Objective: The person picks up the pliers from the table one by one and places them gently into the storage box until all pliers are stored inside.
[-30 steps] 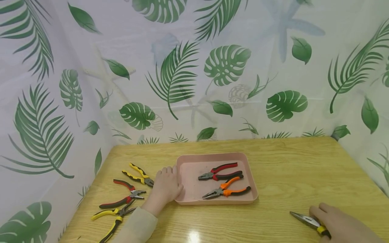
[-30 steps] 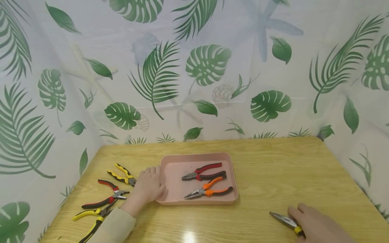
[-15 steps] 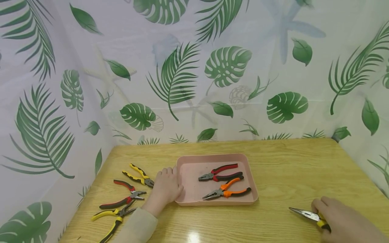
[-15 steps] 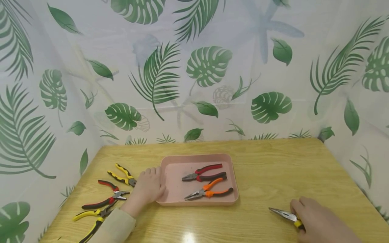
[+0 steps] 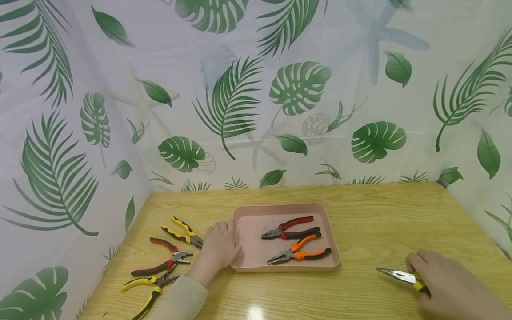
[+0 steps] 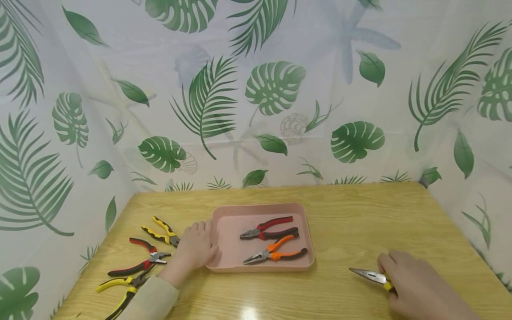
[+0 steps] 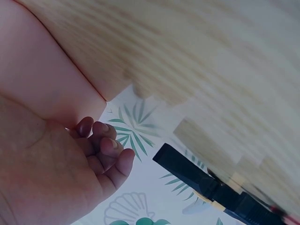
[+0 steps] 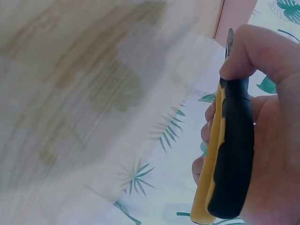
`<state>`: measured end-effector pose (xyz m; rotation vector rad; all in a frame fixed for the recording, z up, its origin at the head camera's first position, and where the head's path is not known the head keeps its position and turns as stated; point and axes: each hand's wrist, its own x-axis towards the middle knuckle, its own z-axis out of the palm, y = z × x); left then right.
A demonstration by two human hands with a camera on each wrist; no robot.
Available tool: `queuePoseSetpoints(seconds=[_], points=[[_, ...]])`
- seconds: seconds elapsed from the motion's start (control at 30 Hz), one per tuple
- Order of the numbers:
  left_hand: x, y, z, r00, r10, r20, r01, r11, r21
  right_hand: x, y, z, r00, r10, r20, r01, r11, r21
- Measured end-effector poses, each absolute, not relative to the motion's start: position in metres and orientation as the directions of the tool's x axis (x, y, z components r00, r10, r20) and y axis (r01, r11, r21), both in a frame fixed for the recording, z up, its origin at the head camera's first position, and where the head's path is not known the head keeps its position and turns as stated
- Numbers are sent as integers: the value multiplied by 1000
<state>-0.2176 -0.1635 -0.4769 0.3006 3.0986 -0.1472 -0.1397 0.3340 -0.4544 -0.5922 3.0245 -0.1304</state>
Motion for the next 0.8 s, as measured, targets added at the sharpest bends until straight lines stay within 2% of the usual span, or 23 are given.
queuePoseSetpoints(seconds=[0.27,0.5,0.8], points=[[-217,-164,-479,-981,189,-32,191,977,-91,-144,329,-449,-914,-405,-8,-404,914,-25],[-217,-164,-479,-982,188,-32,190,978,-91,-147,325,-444,-919,-395,1,-395,919,-13],[-218,-163,-477,-982,183,-48,187,978,-88,-156,324,-439,-891,-450,59,-450,893,7]])
